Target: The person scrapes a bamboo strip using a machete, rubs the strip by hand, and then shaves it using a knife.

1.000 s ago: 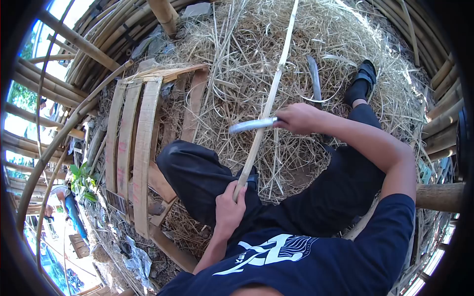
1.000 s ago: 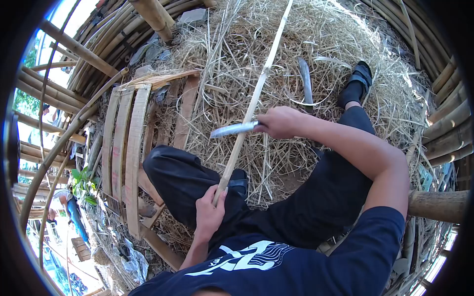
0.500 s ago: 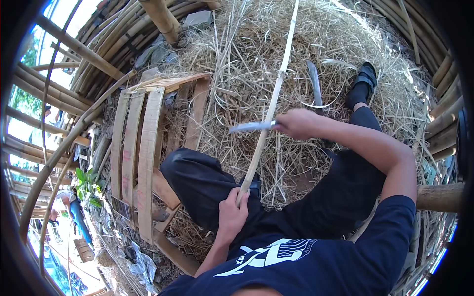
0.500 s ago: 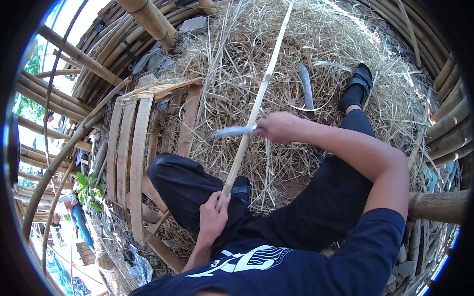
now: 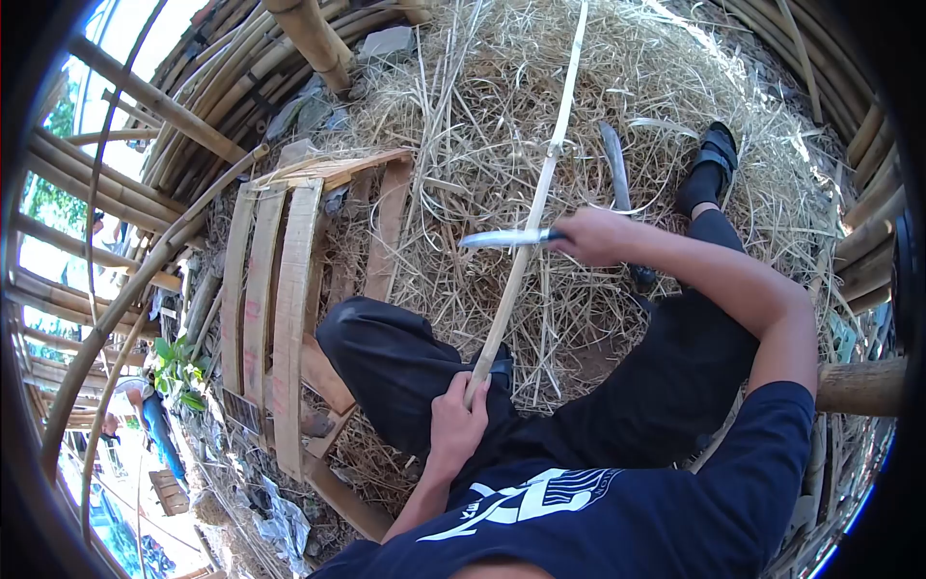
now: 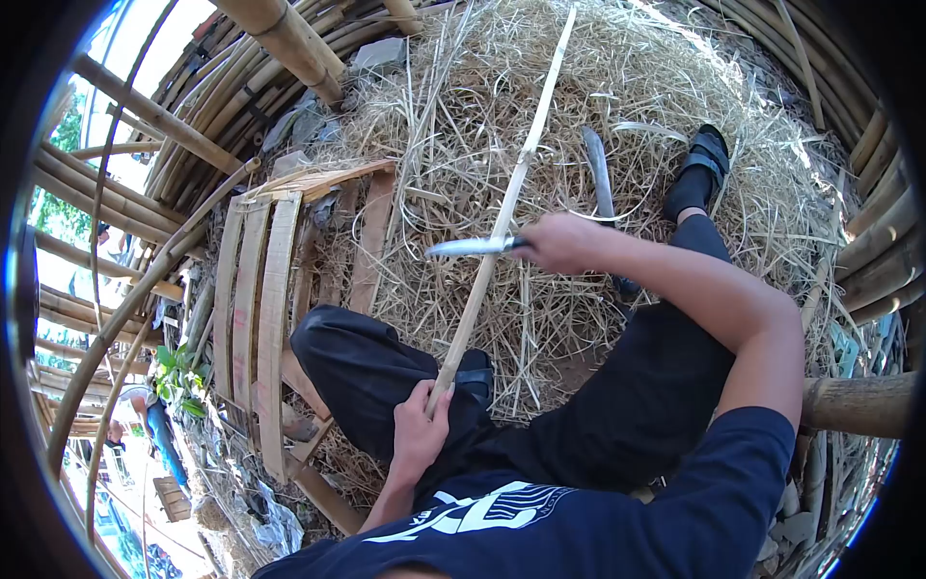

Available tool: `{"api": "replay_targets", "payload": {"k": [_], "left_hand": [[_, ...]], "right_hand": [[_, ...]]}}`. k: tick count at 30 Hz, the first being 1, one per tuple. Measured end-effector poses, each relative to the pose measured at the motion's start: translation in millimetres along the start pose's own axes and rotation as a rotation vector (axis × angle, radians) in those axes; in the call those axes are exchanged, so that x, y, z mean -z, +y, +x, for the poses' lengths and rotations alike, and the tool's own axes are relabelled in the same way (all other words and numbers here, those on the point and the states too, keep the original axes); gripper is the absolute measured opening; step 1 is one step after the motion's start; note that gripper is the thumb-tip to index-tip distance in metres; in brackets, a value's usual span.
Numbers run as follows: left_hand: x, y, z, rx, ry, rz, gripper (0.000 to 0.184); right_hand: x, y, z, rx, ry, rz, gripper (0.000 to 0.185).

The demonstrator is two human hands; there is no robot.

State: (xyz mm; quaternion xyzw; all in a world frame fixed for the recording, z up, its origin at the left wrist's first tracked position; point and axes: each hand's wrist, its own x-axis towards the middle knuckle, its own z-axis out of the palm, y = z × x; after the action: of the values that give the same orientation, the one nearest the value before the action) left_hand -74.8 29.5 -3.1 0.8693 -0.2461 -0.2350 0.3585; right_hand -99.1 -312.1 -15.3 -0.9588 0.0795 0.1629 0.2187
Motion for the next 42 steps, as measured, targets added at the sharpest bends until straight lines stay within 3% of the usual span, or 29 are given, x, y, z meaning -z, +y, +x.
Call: {"api": "replay_targets", "payload": {"k": [3,5,7,8,10,11,15,17,20,21,22,24,25,27,29,31,34,35,37,38,39,41,42], "left_hand": [[-1.3,-0.5,-1.1,-0.003,0.003,-0.018,0.016],[-0.3,-0.5,-1.6,-0.003,0.009,-0.019,0.016],[0.6,0.7,-2.7,0.010,0.007,-0.055,0.016],[1.2,0.6,-1.0,0.011,0.013,-0.055,0.016],[2.7,1.5,2.9,0.024,-0.036,0.006,0.018],[1.4,1.6,2.4,0.023,-0.042,0.003,0.018],[-0.8,3.7,0.8,0.020,-0.014,0.053,0.019],[-1.8,4.4,-0.8,0.024,-0.016,0.037,0.019],[-0.7,5.2,-1.0,0.016,-0.005,0.042,0.019],[0.1,7.1,-1.9,0.037,-0.008,0.016,0.019],[0.3,7.5,-3.2,0.058,-0.008,-0.010,0.018],[-5.5,-0.8,0.4,0.029,0.012,-0.017,0.019],[-7.0,-2.9,2.3,-0.004,0.015,-0.025,0.019],[-7.6,-2.5,3.8,0.008,0.004,-0.003,0.019],[-6.3,-1.1,2.9,0.021,-0.011,0.032,0.020],[-4.0,3.6,1.8,0.038,-0.028,0.039,0.020],[-6.3,2.9,0.0,0.036,0.007,0.024,0.020],[-4.4,3.2,-1.6,0.041,0.004,0.027,0.020],[-3.6,5.8,-1.7,0.045,-0.012,-0.014,0.020],[-3.8,4.2,-1.8,0.047,-0.003,-0.016,0.020],[-3.6,2.5,0.0,0.041,-0.003,-0.011,0.020],[-6.6,2.9,3.5,0.032,-0.014,-0.016,0.020],[-7.4,2.5,4.6,0.037,-0.026,0.024,0.020]], "right_hand": [[7.8,-24.4,-11.4,0.222,-0.098,-0.212,0.039],[9.9,15.2,1.3,0.151,-0.047,-0.171,0.042],[18.5,98.9,22.0,-0.516,0.234,0.216,0.040],[21.7,92.8,21.6,-0.510,0.236,0.214,0.040],[24.2,79.2,15.2,-0.458,0.373,0.029,0.042],[21.2,54.1,6.8,-0.453,0.256,0.286,0.044],[6.5,-3.8,-7.1,-0.015,-0.043,0.111,0.034],[8.6,-24.2,-12.0,0.159,-0.127,-0.158,0.031],[4.6,20.0,5.0,0.178,-0.085,-0.106,0.029],[3.8,62.3,24.5,-0.111,0.040,-0.245,0.028],[24.9,86.9,15.9,-0.384,0.289,0.050,0.033],[40.0,104.3,16.2,-0.336,0.379,-0.200,0.044],[32.0,84.5,20.4,-0.485,0.345,0.029,0.042],[7.0,48.3,12.5,-0.298,0.270,0.187,0.041],[12.9,-0.9,-2.0,-0.050,0.030,-0.047,0.037],[6.7,-25.7,-3.9,0.117,-0.086,-0.058,0.028],[10.7,-17.4,-4.8,0.268,-0.167,-0.169,0.032],[-6.3,30.3,15.0,0.183,-0.014,-0.158,0.032],[27.9,83.1,20.2,-0.575,0.197,0.191,0.039],[28.4,117.1,24.9,-0.351,0.303,-0.179,0.043],[30.3,102.4,24.1,-0.344,0.310,-0.181,0.043],[23.9,47.7,3.9,-0.425,0.255,0.334,0.042],[15.3,35.0,1.1,-0.287,0.154,0.197,0.040]]}}
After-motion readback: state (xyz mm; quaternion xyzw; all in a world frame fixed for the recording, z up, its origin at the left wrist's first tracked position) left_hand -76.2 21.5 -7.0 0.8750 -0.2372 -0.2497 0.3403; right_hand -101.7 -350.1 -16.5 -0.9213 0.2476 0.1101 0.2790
